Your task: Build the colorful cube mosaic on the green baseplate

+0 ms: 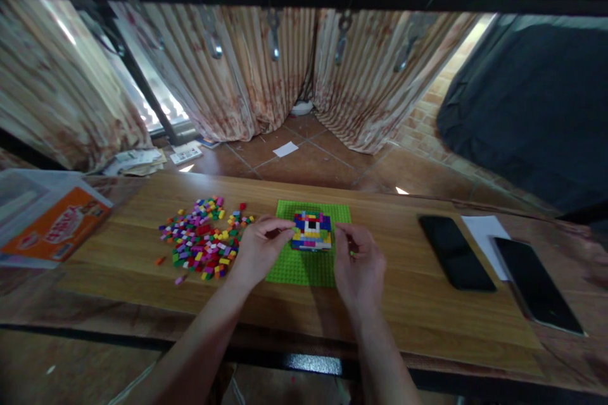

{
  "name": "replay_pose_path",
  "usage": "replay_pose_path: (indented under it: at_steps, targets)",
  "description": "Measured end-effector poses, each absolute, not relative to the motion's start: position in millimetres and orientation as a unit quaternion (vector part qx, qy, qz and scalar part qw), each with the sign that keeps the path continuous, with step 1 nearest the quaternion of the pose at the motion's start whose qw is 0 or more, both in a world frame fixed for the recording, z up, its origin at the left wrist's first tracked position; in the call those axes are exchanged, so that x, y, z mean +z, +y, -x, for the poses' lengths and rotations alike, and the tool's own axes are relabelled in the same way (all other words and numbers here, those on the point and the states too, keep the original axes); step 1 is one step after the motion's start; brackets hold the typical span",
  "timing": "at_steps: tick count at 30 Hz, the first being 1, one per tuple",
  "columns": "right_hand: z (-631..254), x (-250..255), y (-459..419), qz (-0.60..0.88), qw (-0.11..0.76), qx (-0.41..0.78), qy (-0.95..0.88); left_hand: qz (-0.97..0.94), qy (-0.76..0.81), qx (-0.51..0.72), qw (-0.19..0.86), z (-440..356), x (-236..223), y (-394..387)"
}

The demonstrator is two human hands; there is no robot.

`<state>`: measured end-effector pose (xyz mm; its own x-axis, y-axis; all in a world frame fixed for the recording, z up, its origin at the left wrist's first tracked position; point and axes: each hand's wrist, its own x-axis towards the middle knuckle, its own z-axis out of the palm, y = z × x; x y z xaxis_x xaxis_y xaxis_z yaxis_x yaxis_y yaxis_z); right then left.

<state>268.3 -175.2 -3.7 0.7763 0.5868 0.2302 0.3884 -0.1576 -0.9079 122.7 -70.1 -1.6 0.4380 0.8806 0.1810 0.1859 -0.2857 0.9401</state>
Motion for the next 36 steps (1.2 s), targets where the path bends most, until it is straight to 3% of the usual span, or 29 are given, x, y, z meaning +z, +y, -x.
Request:
replay_pose_path:
  at_steps: [8, 24, 36]
  targets:
    - [-294.6, -14.8, -176.2, 0.777, 0.555, 0.172, -0.242, -0.728, 0.386, 0.384, 0.416, -136.1, -16.6, -72.4]
    - [-268.0, -33.4, -155.3, 0.731, 0.586, 0.219, -0.273, -0.66, 0.426, 0.391, 0.479, -145.2, -23.8, -72.1]
    - [-252.6, -30.4, -136.7, 0.821, 0.479, 0.159, -0.267, -0.657, 0.42, 0.392, 0.488, -146.5, -18.6, -71.9]
